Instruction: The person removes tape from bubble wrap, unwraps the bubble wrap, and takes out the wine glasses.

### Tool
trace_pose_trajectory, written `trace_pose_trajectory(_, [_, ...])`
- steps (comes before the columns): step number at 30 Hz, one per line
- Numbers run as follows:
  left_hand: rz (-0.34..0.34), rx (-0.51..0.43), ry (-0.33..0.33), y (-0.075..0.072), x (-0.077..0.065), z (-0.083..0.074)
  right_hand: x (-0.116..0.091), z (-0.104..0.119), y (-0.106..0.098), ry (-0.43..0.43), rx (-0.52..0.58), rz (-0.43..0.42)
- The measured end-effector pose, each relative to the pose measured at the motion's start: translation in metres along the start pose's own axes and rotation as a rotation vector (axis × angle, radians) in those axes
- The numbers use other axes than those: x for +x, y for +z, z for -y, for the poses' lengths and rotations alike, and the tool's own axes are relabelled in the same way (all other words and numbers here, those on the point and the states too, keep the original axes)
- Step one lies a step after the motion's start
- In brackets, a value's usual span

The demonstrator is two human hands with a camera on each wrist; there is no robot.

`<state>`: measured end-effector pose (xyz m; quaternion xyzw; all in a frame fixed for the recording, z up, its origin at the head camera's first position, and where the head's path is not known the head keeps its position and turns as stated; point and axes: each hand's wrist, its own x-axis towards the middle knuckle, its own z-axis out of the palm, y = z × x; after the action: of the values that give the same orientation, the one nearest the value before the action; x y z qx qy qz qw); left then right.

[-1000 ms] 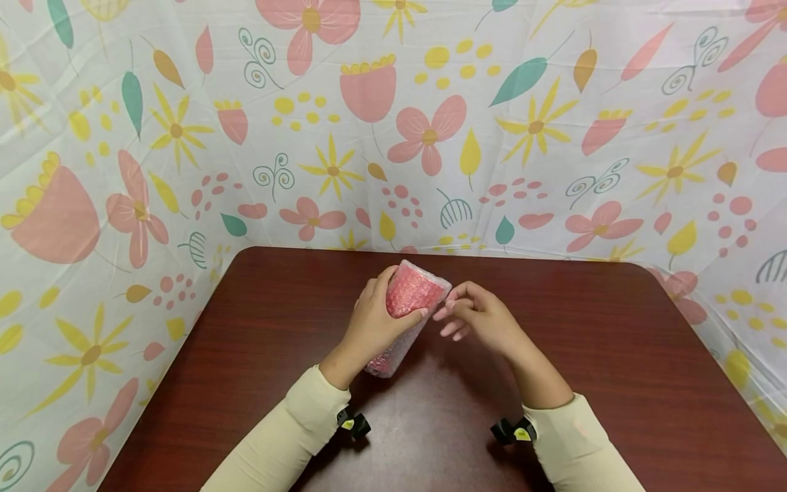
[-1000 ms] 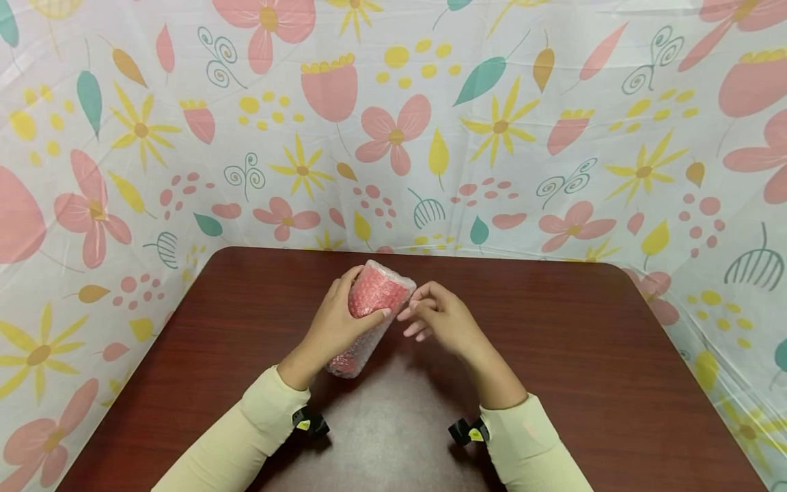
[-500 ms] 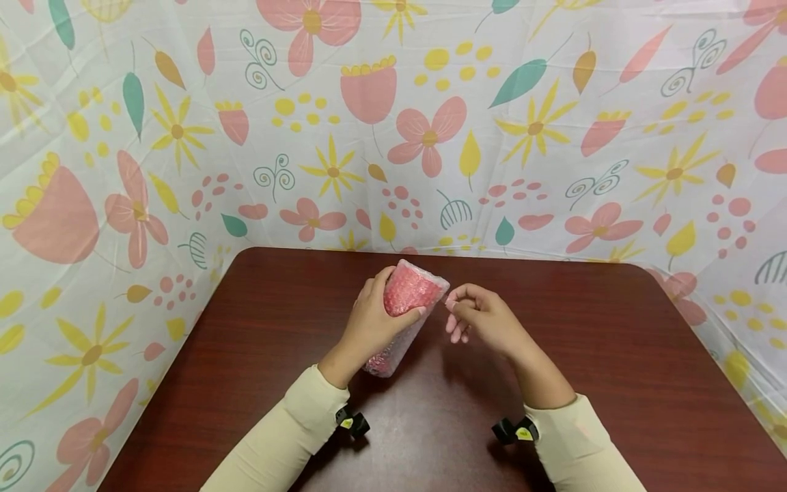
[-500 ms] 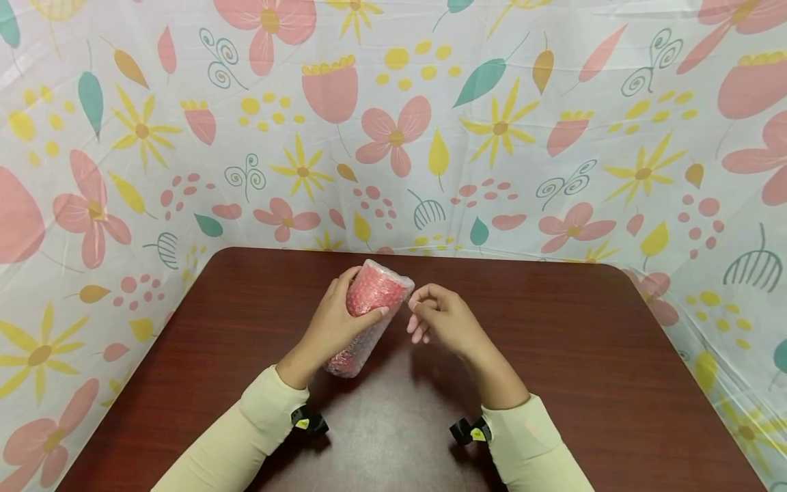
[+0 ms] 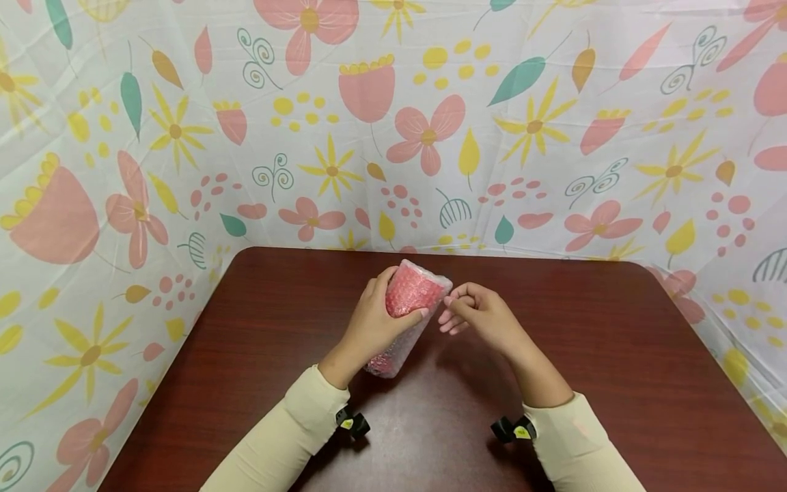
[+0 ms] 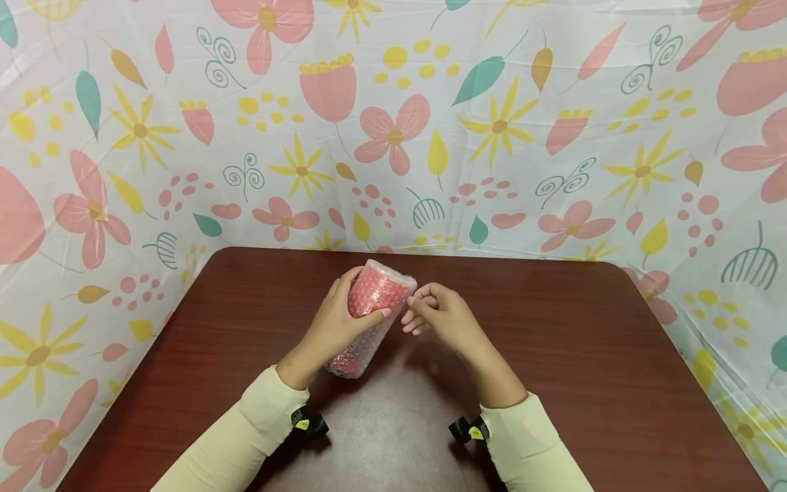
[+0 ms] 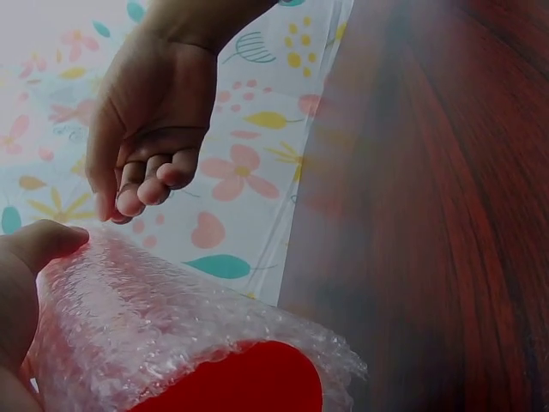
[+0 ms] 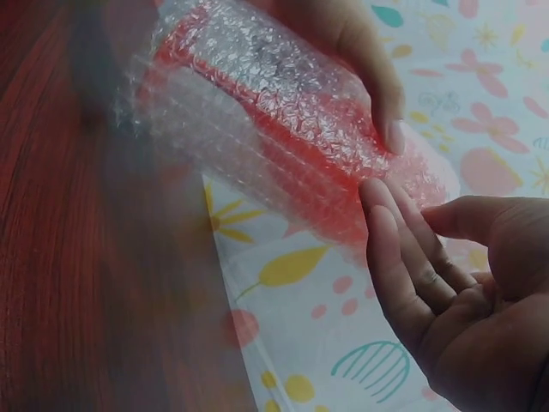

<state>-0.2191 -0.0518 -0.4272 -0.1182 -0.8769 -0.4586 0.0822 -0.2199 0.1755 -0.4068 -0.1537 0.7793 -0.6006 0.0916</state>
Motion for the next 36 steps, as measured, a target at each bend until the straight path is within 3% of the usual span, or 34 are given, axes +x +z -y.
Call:
trace_pose_trajectory(13, [-0.025, 0.064, 0.02, 0.0033, -0.0014, -0.001, -0.0003, 0.0027, 0.0036, -0.011, -0.002, 0.032])
trace_pose_trajectory(20, [0.002, 0.02, 0.026, 0.0039, -0.0018, -0.0006, -0.0019, 0.0044, 0.0042, -0.022, 0.005, 0.033])
trace_pose_trajectory(28, [-0.046, 0.035, 0.027, 0.0032, -0.0005, -0.0005, -0.0036, 0.0021, 0.0032, -0.077, -0.015, 0.044])
trace_pose_trajectory(36, [-0.056, -0.011, 0.004, 0.0022, -0.0018, -0.0005, -0.003, 0.0023, 0.0022, -0.026, -0.006, -0.008])
